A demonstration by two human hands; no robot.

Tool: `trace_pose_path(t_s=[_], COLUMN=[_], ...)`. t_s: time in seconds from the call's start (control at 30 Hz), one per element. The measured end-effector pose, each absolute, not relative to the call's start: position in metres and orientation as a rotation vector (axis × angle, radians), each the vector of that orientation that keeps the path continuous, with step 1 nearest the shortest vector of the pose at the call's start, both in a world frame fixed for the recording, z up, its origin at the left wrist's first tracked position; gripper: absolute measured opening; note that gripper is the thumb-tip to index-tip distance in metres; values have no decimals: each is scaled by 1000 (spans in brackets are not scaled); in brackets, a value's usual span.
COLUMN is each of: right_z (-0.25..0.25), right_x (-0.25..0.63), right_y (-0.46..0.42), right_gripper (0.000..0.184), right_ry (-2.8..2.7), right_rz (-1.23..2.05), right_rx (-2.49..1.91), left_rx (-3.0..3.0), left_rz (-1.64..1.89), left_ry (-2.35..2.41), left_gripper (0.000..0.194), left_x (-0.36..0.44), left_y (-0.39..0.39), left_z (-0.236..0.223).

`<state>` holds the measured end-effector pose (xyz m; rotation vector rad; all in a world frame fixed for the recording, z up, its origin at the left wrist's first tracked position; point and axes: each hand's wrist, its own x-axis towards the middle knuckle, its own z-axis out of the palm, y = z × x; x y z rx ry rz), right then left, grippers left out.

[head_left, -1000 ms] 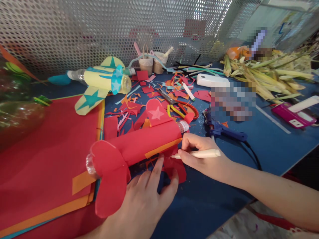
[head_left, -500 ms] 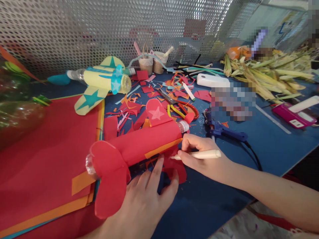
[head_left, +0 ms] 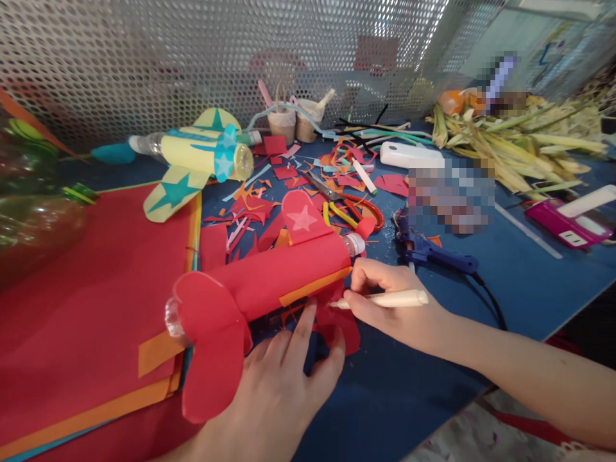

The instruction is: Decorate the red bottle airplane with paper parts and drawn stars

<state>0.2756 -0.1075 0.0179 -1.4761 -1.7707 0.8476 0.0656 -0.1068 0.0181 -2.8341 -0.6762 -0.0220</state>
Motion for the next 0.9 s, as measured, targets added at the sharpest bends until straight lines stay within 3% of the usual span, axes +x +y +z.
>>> trace_pose_path(t_s=[0.9], right_z=[17], right_x=[277], right_y=[-108], right_gripper=[23], right_ry=[-1790], right_rz=[738], right_rx=[-1469], left_rx=[-2823], left_rz=[12], left_ry=[-695], left_gripper=[50], left_x=[66], left_y=[-106], left_z=[17])
